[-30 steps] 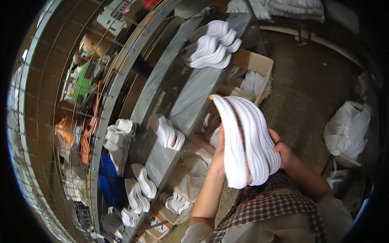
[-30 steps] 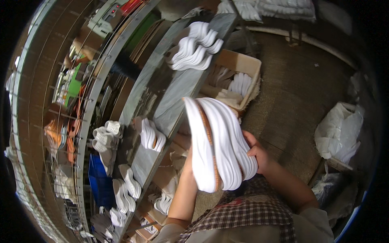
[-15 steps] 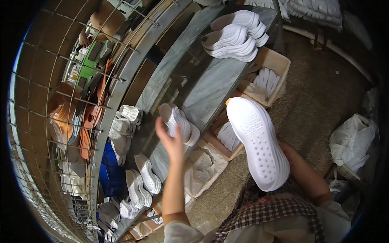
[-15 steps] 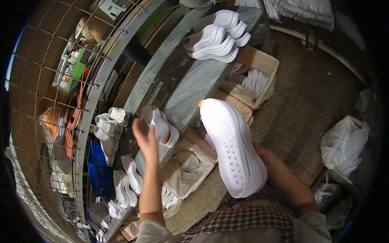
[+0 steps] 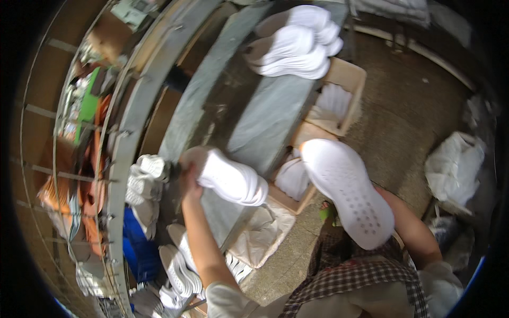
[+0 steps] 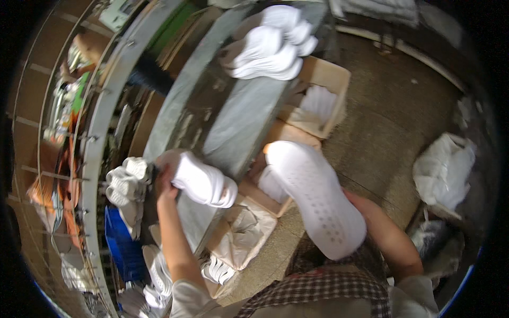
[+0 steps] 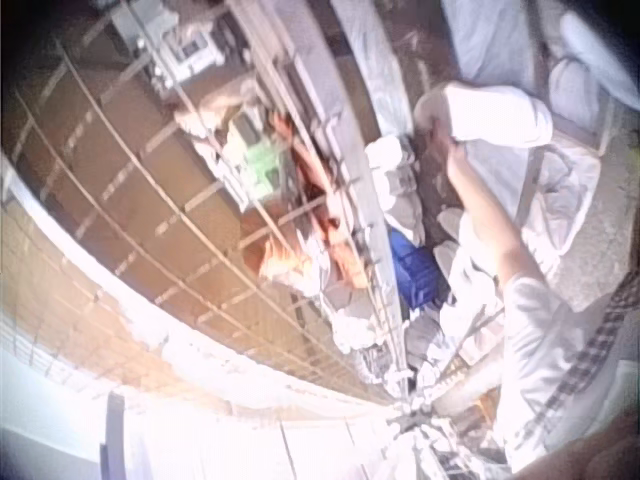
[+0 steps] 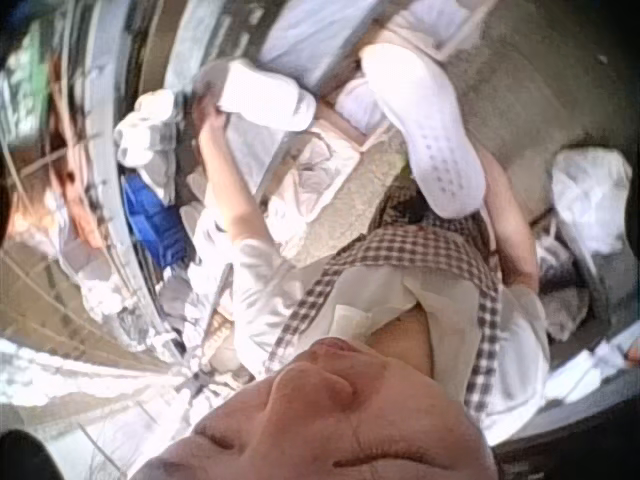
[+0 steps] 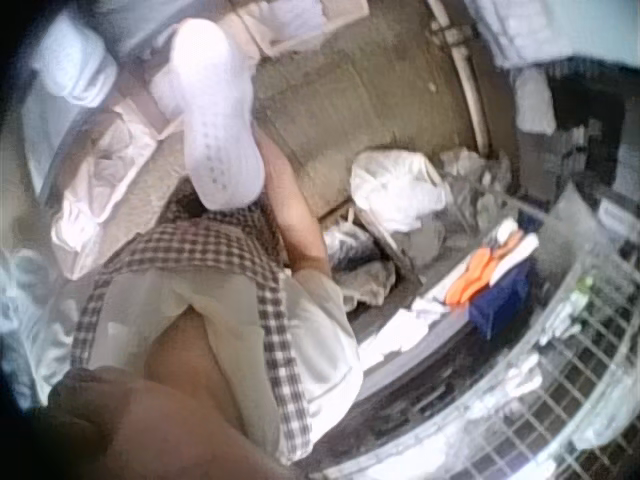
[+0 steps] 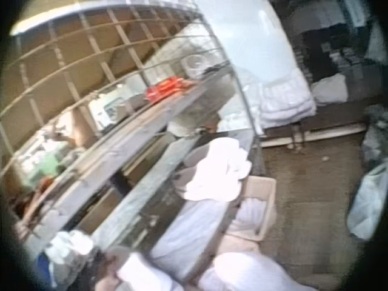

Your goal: The person picks up stacks of white slippers from a metal shelf, separates them, and places them into a large fabric bin on the floor. The person repeats this process multiple times, moving slippers from the shelf to the bin.

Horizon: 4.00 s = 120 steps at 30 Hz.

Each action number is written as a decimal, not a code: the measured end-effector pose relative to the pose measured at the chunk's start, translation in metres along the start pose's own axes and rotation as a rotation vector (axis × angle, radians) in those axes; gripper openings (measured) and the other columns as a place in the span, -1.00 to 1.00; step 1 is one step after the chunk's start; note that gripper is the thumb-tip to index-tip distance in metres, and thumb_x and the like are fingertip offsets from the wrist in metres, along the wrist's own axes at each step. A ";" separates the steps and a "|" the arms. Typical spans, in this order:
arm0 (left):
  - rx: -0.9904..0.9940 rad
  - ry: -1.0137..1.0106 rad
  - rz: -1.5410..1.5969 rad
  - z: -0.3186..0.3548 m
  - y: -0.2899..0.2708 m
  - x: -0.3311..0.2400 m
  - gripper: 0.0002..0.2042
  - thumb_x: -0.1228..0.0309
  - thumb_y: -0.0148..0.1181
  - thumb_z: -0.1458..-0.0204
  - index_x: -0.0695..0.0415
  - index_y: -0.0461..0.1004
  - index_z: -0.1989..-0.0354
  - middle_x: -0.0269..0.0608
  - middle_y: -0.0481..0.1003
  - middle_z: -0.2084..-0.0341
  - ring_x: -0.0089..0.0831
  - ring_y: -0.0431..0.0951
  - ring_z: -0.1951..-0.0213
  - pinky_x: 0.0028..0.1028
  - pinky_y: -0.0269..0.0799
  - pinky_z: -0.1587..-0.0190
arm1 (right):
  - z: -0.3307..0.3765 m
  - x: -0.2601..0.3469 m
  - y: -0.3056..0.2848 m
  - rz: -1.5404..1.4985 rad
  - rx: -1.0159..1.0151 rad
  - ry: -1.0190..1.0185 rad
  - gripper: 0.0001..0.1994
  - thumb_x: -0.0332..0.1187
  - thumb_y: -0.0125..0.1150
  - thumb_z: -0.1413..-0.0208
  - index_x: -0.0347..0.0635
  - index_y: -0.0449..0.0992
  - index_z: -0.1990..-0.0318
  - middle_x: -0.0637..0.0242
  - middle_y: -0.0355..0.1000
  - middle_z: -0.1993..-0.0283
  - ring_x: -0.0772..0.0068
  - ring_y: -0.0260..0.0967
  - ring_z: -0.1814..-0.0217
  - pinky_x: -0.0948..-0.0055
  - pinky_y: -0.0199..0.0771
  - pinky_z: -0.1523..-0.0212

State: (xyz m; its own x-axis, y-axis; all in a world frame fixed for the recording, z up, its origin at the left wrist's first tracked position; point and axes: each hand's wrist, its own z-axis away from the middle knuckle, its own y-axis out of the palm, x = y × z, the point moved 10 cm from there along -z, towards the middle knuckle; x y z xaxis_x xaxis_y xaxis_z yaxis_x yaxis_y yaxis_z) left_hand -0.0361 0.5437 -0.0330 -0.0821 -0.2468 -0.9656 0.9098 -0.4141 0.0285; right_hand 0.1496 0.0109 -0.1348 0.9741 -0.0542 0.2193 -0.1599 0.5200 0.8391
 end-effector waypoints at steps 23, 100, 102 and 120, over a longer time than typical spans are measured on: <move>1.144 -0.133 -0.726 0.346 0.233 0.140 -0.01 0.31 0.35 0.16 0.10 -0.28 -0.36 0.07 -0.07 -0.31 -0.09 0.01 -0.30 -0.29 0.02 -0.30 | 0.051 -0.014 -0.103 0.673 -0.274 0.461 -0.68 -0.34 0.06 -0.17 -0.34 0.45 -0.02 0.10 0.43 -0.02 0.34 0.41 0.00 0.42 0.38 -0.07; 0.677 0.501 -1.530 -0.282 0.196 0.536 -0.33 0.09 0.07 -0.10 0.11 -0.01 -0.31 0.15 -0.02 -0.26 0.14 0.06 -0.24 -0.01 0.17 -0.17 | -0.187 -0.263 -0.478 0.811 -0.845 0.275 -0.73 -0.23 0.01 -0.22 -0.23 0.40 0.08 0.28 0.41 0.22 0.42 0.34 0.20 0.40 0.34 0.10; 0.641 0.693 -1.528 -0.246 0.194 0.524 -0.34 0.06 0.08 -0.08 0.04 0.02 -0.30 0.14 -0.05 -0.28 0.16 -0.01 -0.27 0.07 0.08 -0.18 | -0.191 -0.261 -0.470 0.746 -0.786 0.233 -0.74 -0.24 0.01 -0.23 -0.21 0.39 0.06 0.27 0.41 0.21 0.41 0.33 0.17 0.39 0.34 0.09; 0.571 0.445 -1.534 0.065 0.209 0.464 -0.27 0.07 0.24 0.08 0.08 0.11 -0.25 0.13 0.02 -0.25 0.00 0.02 -0.27 0.05 0.01 -0.19 | -0.052 -0.155 -0.482 0.883 -0.762 0.105 -0.70 -0.21 0.08 -0.17 -0.31 0.39 0.16 0.21 0.39 0.24 0.33 0.36 0.24 0.31 0.39 0.18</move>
State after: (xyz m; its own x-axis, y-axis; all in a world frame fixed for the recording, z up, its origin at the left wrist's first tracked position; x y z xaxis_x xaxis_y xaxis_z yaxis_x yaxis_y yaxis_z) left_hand 0.0897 0.2861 -0.4579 -0.4810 0.8578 -0.1810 -0.1524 -0.2852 -0.9463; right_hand 0.0840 -0.1869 -0.5994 0.5864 0.6336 0.5046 -0.6853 0.7202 -0.1079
